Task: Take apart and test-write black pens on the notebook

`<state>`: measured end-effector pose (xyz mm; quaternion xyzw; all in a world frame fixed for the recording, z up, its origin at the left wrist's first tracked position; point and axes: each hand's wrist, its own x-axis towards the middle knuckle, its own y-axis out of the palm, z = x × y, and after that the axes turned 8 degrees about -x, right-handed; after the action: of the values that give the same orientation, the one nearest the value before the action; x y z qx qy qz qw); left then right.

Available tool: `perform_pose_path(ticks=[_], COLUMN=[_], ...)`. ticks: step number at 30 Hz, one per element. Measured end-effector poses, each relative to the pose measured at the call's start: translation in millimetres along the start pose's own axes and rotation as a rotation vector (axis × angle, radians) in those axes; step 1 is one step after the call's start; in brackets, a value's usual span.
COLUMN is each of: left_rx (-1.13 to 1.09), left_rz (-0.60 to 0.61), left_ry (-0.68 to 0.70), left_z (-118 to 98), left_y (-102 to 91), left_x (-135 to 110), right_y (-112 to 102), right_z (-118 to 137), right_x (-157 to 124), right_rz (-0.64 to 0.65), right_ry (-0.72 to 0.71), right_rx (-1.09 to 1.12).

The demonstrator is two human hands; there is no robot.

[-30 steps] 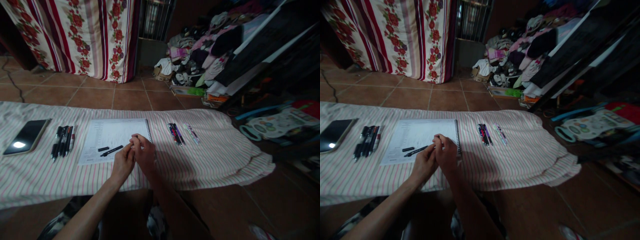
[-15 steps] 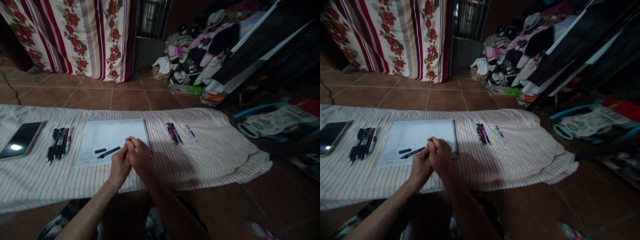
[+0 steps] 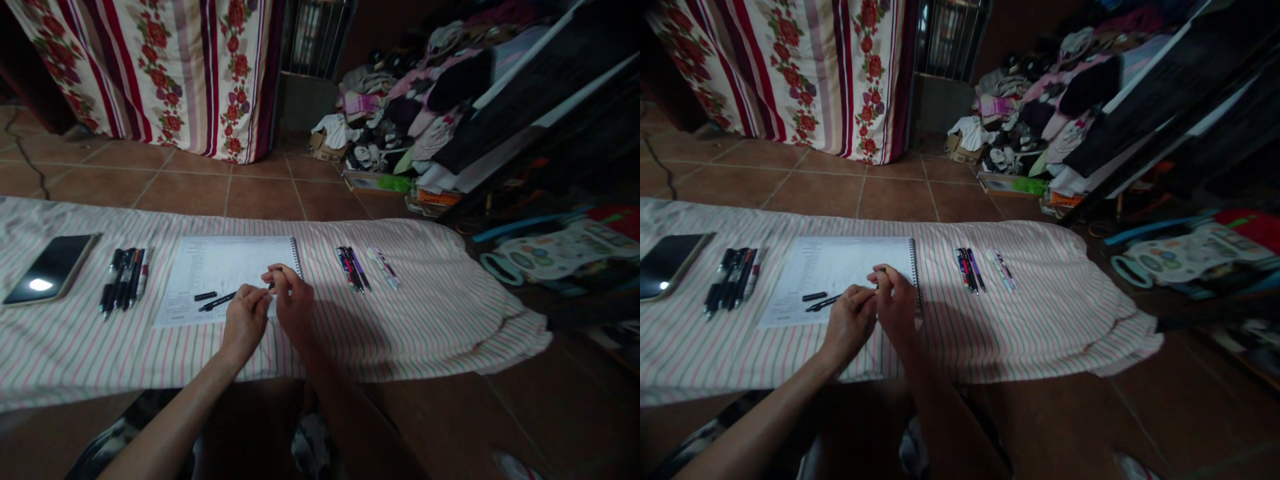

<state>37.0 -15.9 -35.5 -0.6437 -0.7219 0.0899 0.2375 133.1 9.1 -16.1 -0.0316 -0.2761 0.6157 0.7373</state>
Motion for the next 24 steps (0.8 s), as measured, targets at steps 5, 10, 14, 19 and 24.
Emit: perform_pose_path(ticks=[5,10,14,19,24], left_rx=[-0.043,-0.064,-0.101,-0.065,-0.065], left_rz=[0.029,0.064,0.071,0.106,0.07], left_ry=[0.005,-0.017,-0.122,-0.04,-0.032], left_z=[-1.0,-2.0,-1.8,1.6,6.6], left_y=[-0.1,-4.4,-7.3,-5.4,0.2], left_x=[1.5,3.2,3.4,2.9,2.5], right_y=[-7.0,-9.3,-9.4,-11.2,-8.4], right_z=[2.4,1.6,-1.2,-2.7,-2.7], right_x=[4.2,4.6,1.9,0.1,-1.7], right_rz=[-0.019,0.019,0.04,0.064,0.046], right_ry=[0.006,-0.055,-0.111,-0.08,-0.09], right_rx=[-0.019,-0.073,-0.096,-0.081,-0.086])
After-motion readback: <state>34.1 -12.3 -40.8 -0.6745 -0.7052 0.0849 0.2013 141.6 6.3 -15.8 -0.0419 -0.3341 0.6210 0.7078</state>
